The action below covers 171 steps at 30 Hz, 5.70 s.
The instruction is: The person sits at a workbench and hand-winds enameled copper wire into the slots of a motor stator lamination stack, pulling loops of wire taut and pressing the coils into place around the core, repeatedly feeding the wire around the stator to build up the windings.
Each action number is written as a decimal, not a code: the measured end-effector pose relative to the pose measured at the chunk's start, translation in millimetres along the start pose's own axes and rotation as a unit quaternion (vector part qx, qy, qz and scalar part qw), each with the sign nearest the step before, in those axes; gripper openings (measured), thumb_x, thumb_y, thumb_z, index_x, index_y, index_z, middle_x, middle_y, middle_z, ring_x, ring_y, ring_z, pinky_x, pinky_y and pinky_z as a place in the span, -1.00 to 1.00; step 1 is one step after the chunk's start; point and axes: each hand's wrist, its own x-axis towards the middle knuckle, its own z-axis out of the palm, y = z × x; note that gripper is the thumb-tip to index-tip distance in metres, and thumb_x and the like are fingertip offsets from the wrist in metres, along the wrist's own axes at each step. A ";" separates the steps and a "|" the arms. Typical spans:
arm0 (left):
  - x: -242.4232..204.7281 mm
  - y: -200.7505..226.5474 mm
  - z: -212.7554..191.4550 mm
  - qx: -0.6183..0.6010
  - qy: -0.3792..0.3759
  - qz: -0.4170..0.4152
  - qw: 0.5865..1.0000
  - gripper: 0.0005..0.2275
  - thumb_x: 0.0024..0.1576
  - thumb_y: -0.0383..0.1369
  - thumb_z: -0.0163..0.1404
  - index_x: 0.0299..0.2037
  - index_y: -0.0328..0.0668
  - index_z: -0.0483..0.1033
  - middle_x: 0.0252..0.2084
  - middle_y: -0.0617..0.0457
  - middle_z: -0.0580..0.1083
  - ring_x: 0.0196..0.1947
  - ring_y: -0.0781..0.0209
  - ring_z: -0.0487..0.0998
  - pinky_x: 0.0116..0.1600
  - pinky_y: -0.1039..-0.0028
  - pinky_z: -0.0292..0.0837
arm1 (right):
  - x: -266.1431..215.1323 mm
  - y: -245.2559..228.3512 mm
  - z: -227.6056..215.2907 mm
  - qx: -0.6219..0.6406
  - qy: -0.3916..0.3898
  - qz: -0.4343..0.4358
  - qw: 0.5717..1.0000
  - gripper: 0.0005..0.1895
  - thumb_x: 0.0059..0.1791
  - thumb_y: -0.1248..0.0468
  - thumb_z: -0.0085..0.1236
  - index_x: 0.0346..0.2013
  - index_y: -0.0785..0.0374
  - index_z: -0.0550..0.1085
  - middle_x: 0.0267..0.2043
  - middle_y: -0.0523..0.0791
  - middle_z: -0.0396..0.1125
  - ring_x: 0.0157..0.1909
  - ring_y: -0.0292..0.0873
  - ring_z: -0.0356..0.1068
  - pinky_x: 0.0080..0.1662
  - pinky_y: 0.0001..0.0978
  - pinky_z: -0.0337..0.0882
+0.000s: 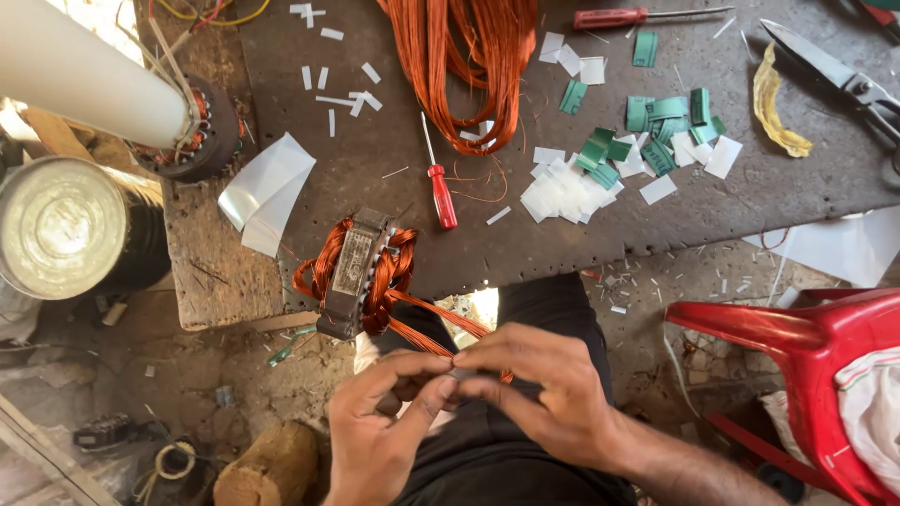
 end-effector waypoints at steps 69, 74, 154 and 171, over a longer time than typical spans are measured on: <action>110.3 32.9 -79.6 0.431 0.060 0.007 0.900 -0.79 0.15 -0.48 0.08 -0.02 -0.17 0.63 -0.30 -0.05 0.63 -0.32 0.27 0.64 -0.20 0.42 0.48 | 46.3 55.4 38.9 -0.201 0.010 -0.141 0.969 -0.58 -0.07 0.42 0.22 0.11 0.40 0.53 0.03 -0.03 0.40 -0.02 -0.05 0.31 0.00 -0.23 0.37; 110.4 31.4 -78.2 0.410 0.054 0.023 0.910 -0.79 0.14 -0.49 0.09 -0.02 -0.18 0.63 -0.29 0.00 0.64 -0.32 0.30 0.62 -0.22 0.45 0.48 | 50.4 57.2 43.9 -0.234 0.005 -0.145 0.961 -0.58 -0.06 0.32 0.27 0.09 0.35 0.55 -0.03 -0.11 0.38 -0.06 -0.10 0.27 -0.07 -0.25 0.29; 131.9 124.5 96.8 0.562 -0.440 0.050 0.698 -0.73 0.31 -0.10 -0.08 -0.25 -0.06 0.53 -0.39 -0.03 0.60 -0.36 0.07 0.65 -0.12 0.19 0.49 | -43.6 78.5 -58.5 0.510 0.123 0.126 0.842 -0.93 0.05 0.44 0.21 -0.20 0.31 0.47 -0.27 0.05 0.49 -0.19 -0.06 0.55 -0.42 -0.34 0.45; 181.8 86.9 86.8 0.362 -0.346 0.322 0.803 -0.71 0.13 -0.14 0.16 -0.44 -0.23 0.63 -0.56 -0.06 0.52 -0.62 0.10 0.47 -0.39 0.25 0.37 | 58.6 -4.8 -19.6 -0.408 -0.248 -0.013 0.879 -0.66 -0.20 0.50 0.12 -0.13 0.32 0.53 -0.25 0.06 0.44 -0.25 0.08 0.50 -0.30 -0.08 0.48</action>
